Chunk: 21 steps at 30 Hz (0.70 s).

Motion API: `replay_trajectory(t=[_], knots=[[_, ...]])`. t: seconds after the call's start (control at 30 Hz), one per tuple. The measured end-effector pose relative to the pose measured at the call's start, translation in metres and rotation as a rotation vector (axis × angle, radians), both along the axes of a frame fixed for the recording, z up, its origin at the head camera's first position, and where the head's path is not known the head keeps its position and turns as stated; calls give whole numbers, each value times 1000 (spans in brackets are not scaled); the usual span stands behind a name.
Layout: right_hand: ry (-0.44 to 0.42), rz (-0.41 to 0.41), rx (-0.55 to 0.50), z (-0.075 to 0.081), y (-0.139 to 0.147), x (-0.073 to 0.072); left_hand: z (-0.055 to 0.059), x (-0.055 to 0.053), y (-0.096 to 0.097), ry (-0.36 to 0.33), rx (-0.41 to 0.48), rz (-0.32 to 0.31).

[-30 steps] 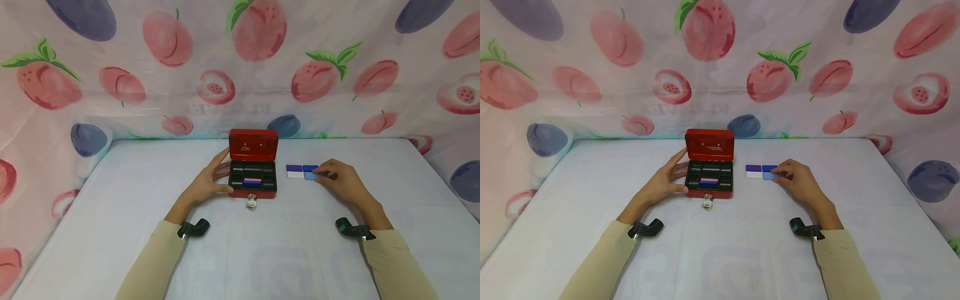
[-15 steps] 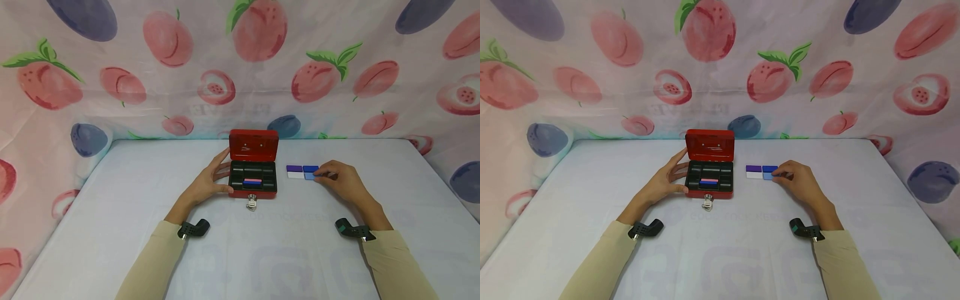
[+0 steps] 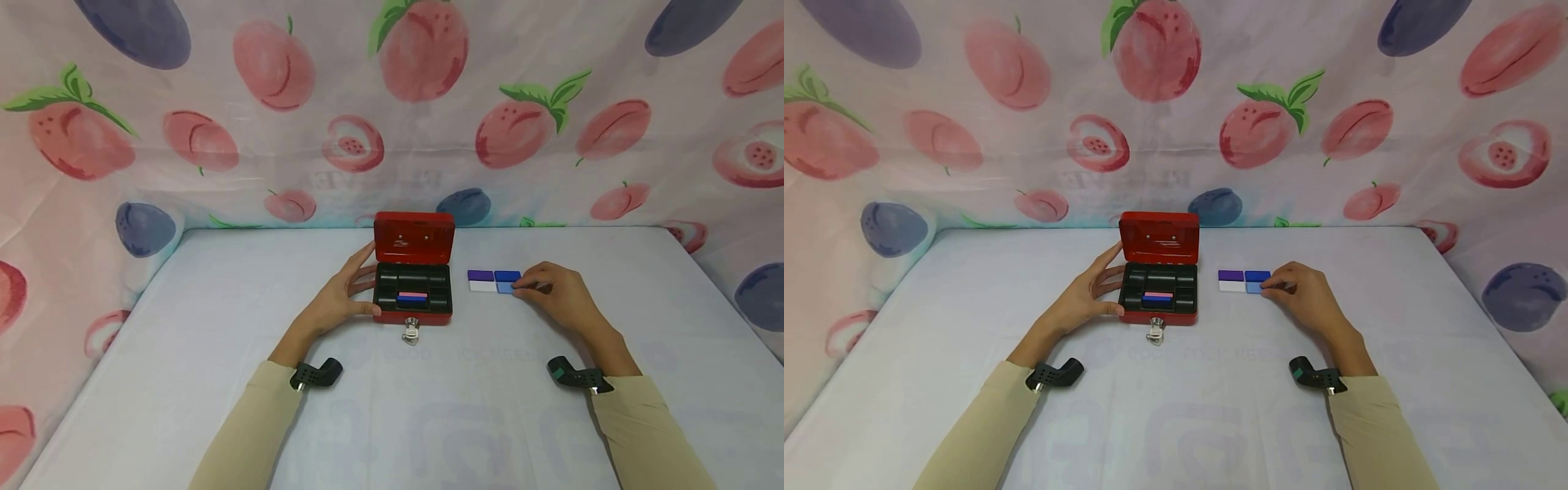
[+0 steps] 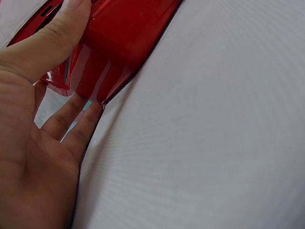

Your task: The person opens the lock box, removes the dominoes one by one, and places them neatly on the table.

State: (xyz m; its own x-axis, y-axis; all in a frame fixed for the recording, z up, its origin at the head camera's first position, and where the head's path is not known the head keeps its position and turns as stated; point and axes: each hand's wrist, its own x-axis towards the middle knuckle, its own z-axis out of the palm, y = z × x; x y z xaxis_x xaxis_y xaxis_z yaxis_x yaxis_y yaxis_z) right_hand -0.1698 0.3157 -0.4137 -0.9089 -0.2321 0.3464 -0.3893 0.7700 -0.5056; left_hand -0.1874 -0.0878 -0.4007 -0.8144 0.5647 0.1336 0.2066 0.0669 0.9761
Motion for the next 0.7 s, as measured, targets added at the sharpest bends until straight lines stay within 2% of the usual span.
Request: replay_trajectory(t=[0.2,0.7], knots=[[0,-7,-6,0,-1,1,-20,-10,-2,18,-8,10],[-15,-13,-9,1,-1,1,-21,-12,-3,16,-21,17]])
